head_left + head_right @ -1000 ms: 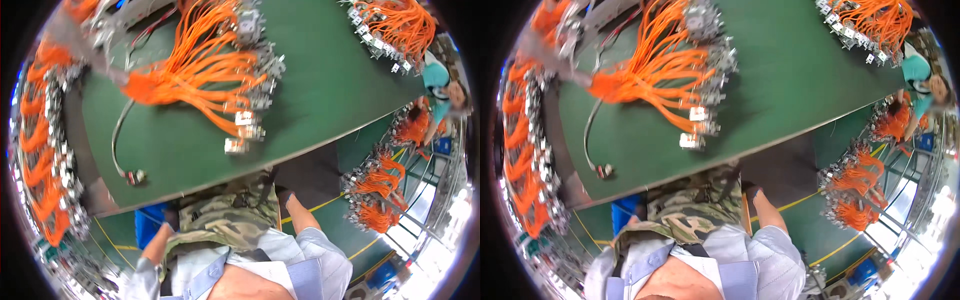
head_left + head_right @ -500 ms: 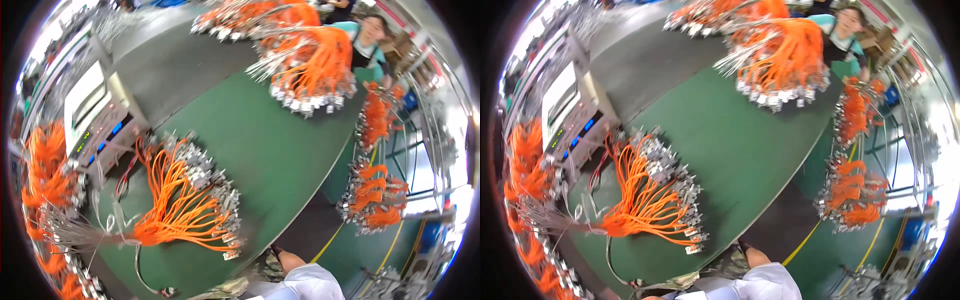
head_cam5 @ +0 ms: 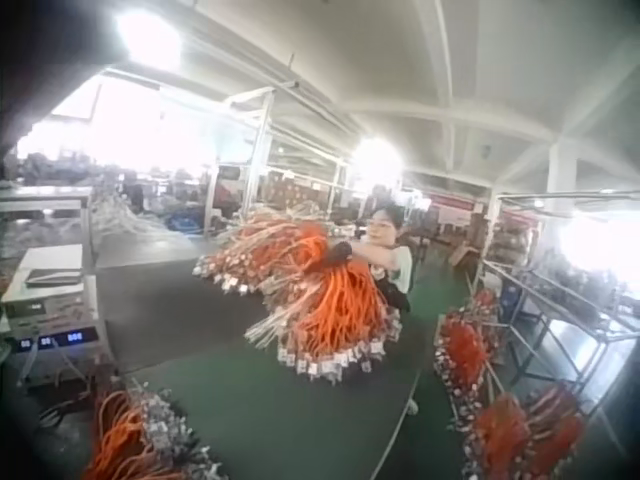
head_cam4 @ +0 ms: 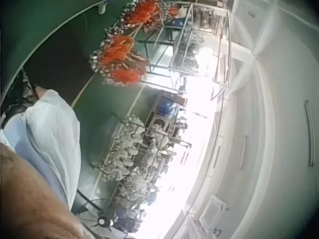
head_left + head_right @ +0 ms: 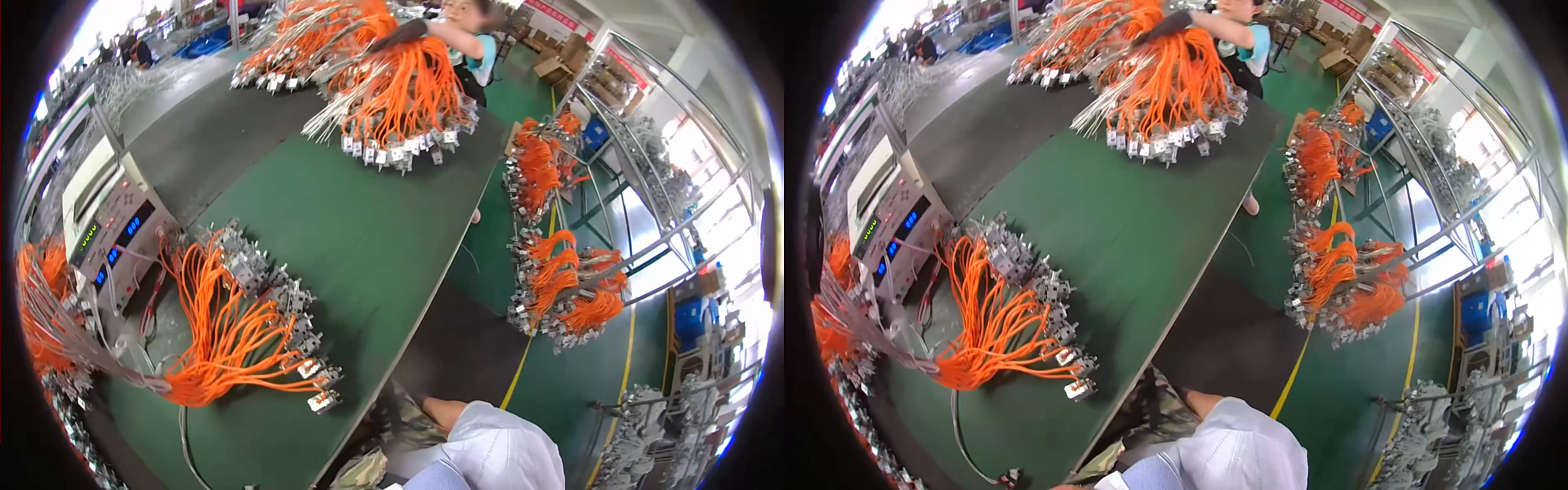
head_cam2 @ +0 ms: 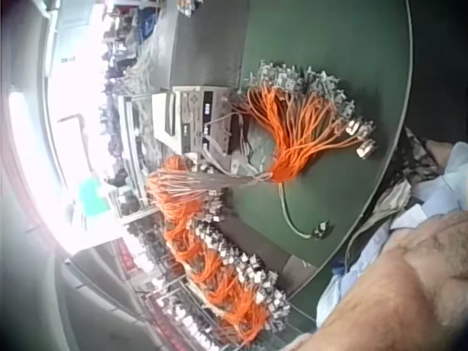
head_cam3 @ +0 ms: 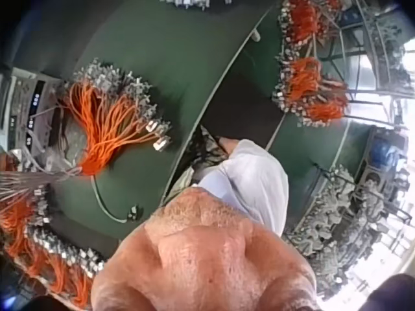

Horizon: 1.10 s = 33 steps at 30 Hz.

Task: Assembling electrical connectors and wire bundles on a factory production line.

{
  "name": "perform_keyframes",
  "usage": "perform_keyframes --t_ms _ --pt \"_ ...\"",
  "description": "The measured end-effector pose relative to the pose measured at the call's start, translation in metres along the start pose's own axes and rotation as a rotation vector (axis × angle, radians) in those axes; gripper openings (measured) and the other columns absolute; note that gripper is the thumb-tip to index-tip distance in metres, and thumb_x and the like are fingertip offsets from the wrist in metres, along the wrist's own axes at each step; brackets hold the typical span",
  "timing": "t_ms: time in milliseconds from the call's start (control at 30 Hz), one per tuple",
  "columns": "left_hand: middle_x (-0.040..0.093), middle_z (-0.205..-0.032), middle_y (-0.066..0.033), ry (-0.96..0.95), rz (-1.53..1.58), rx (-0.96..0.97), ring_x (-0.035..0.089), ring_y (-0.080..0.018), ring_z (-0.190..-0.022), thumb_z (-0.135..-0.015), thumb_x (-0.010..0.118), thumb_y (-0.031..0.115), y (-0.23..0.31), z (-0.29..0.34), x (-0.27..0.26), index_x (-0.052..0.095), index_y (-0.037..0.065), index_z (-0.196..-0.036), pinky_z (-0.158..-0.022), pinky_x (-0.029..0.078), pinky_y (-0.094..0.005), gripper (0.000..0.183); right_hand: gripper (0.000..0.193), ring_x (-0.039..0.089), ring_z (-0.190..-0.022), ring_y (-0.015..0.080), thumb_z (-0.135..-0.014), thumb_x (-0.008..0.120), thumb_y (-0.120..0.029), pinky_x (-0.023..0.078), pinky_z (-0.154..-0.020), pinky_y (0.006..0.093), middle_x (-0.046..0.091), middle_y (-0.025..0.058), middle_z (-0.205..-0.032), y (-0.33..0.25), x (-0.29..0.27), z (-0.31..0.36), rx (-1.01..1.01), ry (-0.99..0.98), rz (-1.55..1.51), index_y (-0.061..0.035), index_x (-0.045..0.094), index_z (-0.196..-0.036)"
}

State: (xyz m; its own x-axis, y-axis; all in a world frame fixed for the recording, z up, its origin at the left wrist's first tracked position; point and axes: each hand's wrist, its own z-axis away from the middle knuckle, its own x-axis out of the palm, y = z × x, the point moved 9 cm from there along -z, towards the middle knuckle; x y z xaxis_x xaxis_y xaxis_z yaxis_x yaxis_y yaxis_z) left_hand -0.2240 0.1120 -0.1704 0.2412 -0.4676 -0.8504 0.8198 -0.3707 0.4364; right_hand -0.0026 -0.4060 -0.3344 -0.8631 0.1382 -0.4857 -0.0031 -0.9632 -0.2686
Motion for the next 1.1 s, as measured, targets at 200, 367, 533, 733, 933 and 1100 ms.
perform_keyframes --t_ms 200,367,533,733,933,1100 --pt "0.077 -0.11 -0.0218 -0.024 -0.005 -0.028 0.074 -0.037 -0.097 -0.109 0.055 0.03 0.006 -0.013 0.004 0.072 0.006 -0.133 -0.084 0.058 -0.0487 0.038 0.031 0.078 -0.096 0.0397 -0.099 0.069 -0.025 0.062 -0.084 0.0464 0.079 0.0234 -0.106 0.002 -0.007 -0.001 0.045 -0.025 0.0 -0.0042 0.076 -0.121" --pt "0.077 -0.112 -0.0216 -0.06 -0.009 -0.081 0.074 -0.0366 -0.099 -0.109 0.055 0.03 0.005 -0.022 -0.005 0.071 0.006 -0.134 -0.085 0.058 -0.0483 0.038 0.031 0.078 -0.096 0.0394 -0.098 0.069 -0.024 0.062 -0.085 0.0464 0.079 0.0232 -0.106 -0.01 -0.021 0.008 0.088 -0.051 0.028 -0.0046 0.076 -0.121" --pt "0.077 -0.114 -0.0213 -0.065 -0.011 -0.119 0.074 -0.0361 -0.1 -0.109 0.055 0.03 0.0 -0.011 -0.007 0.071 0.005 -0.134 -0.086 0.058 -0.0479 0.039 0.031 0.078 -0.097 0.039 -0.098 0.069 -0.024 0.062 -0.085 0.0465 0.08 0.023 -0.107 -0.014 -0.028 0.011 0.078 -0.064 0.054 -0.0049 0.077 -0.121" --pt "0.077 -0.116 -0.0211 -0.036 0.007 -0.13 0.074 -0.0356 -0.101 -0.11 0.055 0.031 -0.023 0.027 0.008 0.07 0.005 -0.135 -0.088 0.058 -0.0474 0.039 0.03 0.078 -0.097 0.0386 -0.098 0.07 -0.024 0.062 -0.085 0.0465 0.08 0.0228 -0.107 -0.004 -0.015 -0.003 0.026 -0.034 0.075 -0.0053 0.077 -0.12" --pt "0.077 -0.118 -0.0208 -0.004 0.034 -0.165 0.074 -0.0351 -0.103 -0.11 0.055 0.031 -0.068 0.123 0.022 0.07 0.005 -0.136 -0.089 0.058 -0.047 0.04 0.03 0.079 -0.098 0.0382 -0.097 0.07 -0.024 0.062 -0.085 0.0465 0.08 0.0226 -0.107 -0.015 -0.02 -0.003 -0.062 0.028 0.109 -0.0057 0.077 -0.12" --pt "0.076 -0.119 -0.0206 -0.049 0.018 -0.275 0.074 -0.0346 -0.104 -0.11 0.054 0.031 -0.141 0.258 0.046 0.07 0.005 -0.137 -0.091 0.058 -0.0466 0.04 0.03 0.079 -0.098 0.0379 -0.097 0.07 -0.023 0.062 -0.085 0.0466 0.08 0.0224 -0.107 -0.014 -0.025 -0.003 -0.132 0.067 0.197 -0.0061 0.078 -0.12"
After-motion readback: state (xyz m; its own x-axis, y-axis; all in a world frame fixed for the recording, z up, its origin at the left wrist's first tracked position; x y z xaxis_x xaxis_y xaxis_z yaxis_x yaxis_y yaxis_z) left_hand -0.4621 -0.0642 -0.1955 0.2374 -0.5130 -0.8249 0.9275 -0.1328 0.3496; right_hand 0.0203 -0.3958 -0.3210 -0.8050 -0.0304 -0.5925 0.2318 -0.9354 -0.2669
